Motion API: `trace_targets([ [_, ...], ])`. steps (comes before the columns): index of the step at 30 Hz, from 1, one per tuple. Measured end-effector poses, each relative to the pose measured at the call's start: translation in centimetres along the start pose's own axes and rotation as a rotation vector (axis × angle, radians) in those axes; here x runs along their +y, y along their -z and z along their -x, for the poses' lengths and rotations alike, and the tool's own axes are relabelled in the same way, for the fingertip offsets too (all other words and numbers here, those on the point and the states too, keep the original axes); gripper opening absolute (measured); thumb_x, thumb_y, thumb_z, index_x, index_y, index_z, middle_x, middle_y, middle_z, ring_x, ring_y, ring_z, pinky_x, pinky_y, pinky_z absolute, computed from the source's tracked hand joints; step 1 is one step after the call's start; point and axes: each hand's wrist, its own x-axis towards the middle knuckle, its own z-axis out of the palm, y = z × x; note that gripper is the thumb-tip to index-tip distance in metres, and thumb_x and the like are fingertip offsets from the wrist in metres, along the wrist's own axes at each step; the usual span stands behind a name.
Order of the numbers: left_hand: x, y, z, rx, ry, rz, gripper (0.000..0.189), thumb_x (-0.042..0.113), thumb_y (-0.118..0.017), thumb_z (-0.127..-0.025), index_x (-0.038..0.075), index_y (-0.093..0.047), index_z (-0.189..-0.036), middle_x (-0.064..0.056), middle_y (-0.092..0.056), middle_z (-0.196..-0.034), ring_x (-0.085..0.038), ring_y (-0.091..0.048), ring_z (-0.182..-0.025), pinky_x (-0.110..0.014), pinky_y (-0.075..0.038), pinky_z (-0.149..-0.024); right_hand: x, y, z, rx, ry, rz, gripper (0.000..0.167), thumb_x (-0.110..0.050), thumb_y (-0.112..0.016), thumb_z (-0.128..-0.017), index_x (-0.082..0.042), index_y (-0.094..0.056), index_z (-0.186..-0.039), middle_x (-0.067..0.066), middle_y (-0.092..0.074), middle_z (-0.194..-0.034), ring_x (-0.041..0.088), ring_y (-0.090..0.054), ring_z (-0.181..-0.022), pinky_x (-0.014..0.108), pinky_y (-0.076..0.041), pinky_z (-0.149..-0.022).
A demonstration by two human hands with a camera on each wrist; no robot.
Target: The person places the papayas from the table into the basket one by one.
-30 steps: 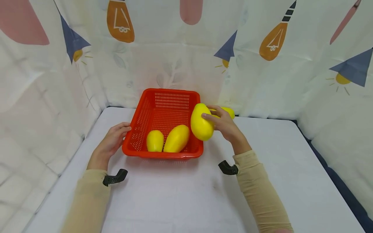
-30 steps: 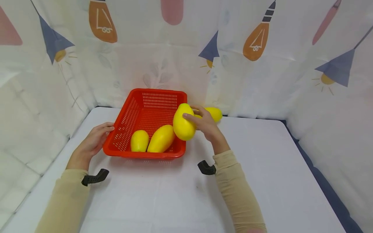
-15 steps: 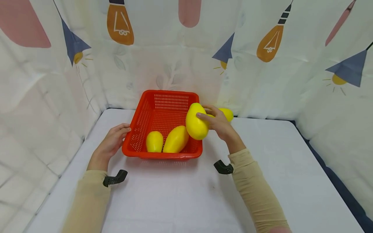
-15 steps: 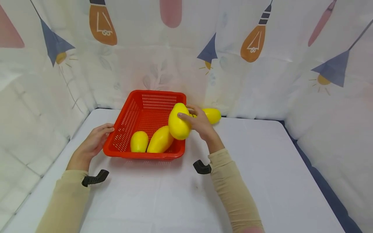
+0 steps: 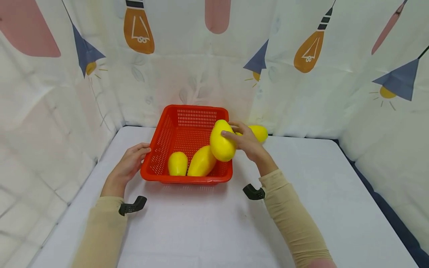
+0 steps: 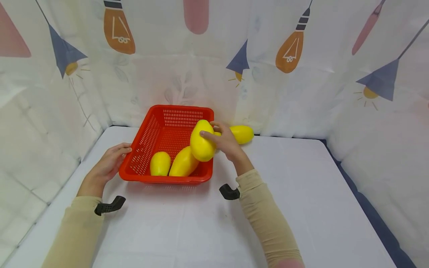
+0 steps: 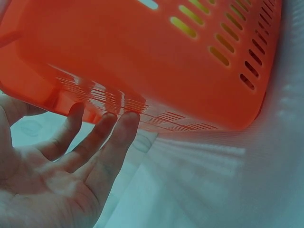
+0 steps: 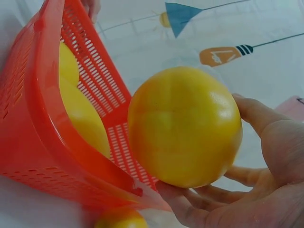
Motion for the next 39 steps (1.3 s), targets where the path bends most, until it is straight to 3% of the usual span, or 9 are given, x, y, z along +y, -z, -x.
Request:
trace_targets([
  [6,0.0,0.0,0.0,0.005,0.009,-0.004,0.016,0.027,-0.052,-0.1,0.015,-0.056,-0.109,0.009,-0.065,-0.098,-0.007,-0.062,-0.091,-0.022,-0.053,-0.077,-0.1,-0.5,-0.4,-0.005,-0.015,0.009,0.064,-0.041,-0.066,-0.089,-0.021,-0.04,-0.144,0.009,-0.04,-0.149,0.031,-0.051,-0.121,0.045,-0.051,-0.094],
  [14,0.1,0.0,0.1,0.013,0.017,-0.02,0.019,0.029,-0.051,-0.1,0.013,-0.055,-0.112,0.008,-0.064,-0.101,-0.007,-0.061,-0.093,-0.022,-0.053,-0.078,-0.3,-1.4,-0.7,-0.024,-0.016,0.053,0.064,-0.043,-0.067,-0.088,-0.02,-0.041,-0.141,0.01,-0.04,-0.146,0.03,-0.051,-0.117,0.037,-0.052,-0.081],
  [22,0.0,0.0,0.0,0.01,0.01,-0.032,0.02,0.029,-0.05,-0.101,0.013,-0.055,-0.112,0.008,-0.065,-0.101,-0.007,-0.062,-0.094,-0.023,-0.054,-0.078,-0.2,-2.0,-1.2,-0.035,-0.041,0.065,0.062,-0.044,-0.068,-0.087,-0.022,-0.042,-0.138,0.009,-0.042,-0.144,0.029,-0.052,-0.117,0.042,-0.053,-0.09],
  [39,-0.1,0.0,0.0,0.013,0.002,-0.016,0.018,0.027,-0.051,-0.101,0.013,-0.056,-0.11,0.007,-0.064,-0.099,-0.008,-0.062,-0.092,-0.023,-0.054,-0.077,-0.1,-3.1,-1.9,-0.065,-0.044,0.104,0.064,-0.046,-0.069,-0.086,-0.019,-0.043,-0.138,0.01,-0.046,-0.14,0.029,-0.056,-0.113,0.041,-0.052,-0.094],
])
